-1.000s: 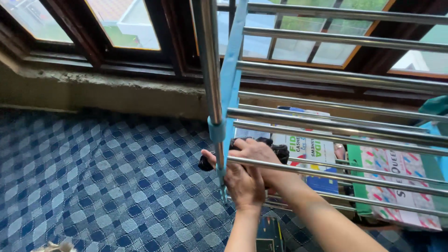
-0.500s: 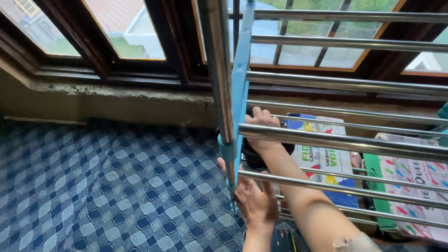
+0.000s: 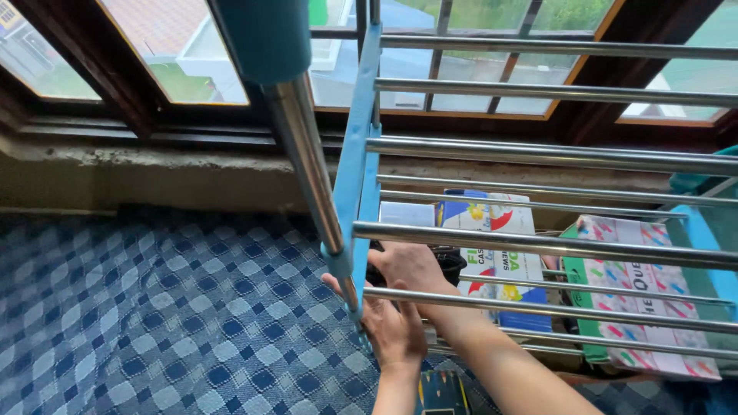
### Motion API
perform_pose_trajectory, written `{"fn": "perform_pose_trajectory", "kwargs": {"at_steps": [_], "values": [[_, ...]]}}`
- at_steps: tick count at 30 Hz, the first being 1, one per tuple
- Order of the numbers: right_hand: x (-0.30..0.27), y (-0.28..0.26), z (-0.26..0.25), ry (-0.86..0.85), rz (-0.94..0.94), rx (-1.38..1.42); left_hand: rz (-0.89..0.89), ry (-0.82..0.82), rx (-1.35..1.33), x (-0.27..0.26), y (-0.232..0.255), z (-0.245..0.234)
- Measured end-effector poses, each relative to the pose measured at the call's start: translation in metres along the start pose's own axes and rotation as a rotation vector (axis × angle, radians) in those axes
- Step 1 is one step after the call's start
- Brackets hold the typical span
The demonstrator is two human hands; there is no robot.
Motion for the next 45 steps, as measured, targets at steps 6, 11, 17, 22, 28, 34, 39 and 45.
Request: {"fn": "perform_pose_trajectory", "kwargs": {"at_steps": [6, 11, 17, 22, 28, 34, 39, 45], "values": [[-0.043, 0.007, 0.022, -0.211, 0.144, 0.323, -0.035, 0.092, -0.170, 0.004, -0.022, 0.014], [-0.041, 0.006, 0.007, -0.416, 0.061, 0.508, -0.167, 0.081, -0.345, 0.012, -0.036, 0.013], [-0.059, 0.078, 0.040, -0.506, 0.258, 0.830, -0.065, -0.006, -0.180, 0.018, -0.012, 0.019], [-0.063, 0.091, -0.016, 0.137, 0.477, 0.327, 0.144, -0.092, 0.178, 0.030, -0.033, 0.060], [-0.056, 0.093, 0.058, -0.049, 0.483, -0.215, 0.227, -0.317, 0.600, 0.035, -0.040, 0.087], [-0.095, 0.128, -0.011, -0.072, 0.630, -0.067, 0.236, -0.396, 0.738, 0.030, -0.028, 0.089], [-0.207, 0.232, -0.036, -0.006, 0.884, -0.197, 0.268, -0.423, 0.820, 0.026, -0.006, 0.084], [-0.198, 0.220, -0.040, -0.113, 0.994, -0.231, 0.358, -0.320, 0.759, 0.025, 0.004, 0.081]]}}
Point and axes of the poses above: each hand's wrist, its own x-axis towards the middle knuckle, its own z-axis out of the palm, y = z × x, the point moved 6 cm from there along x, towards the middle knuckle, and after that the axes turned 3 degrees about -y, right-handed, at the moved point
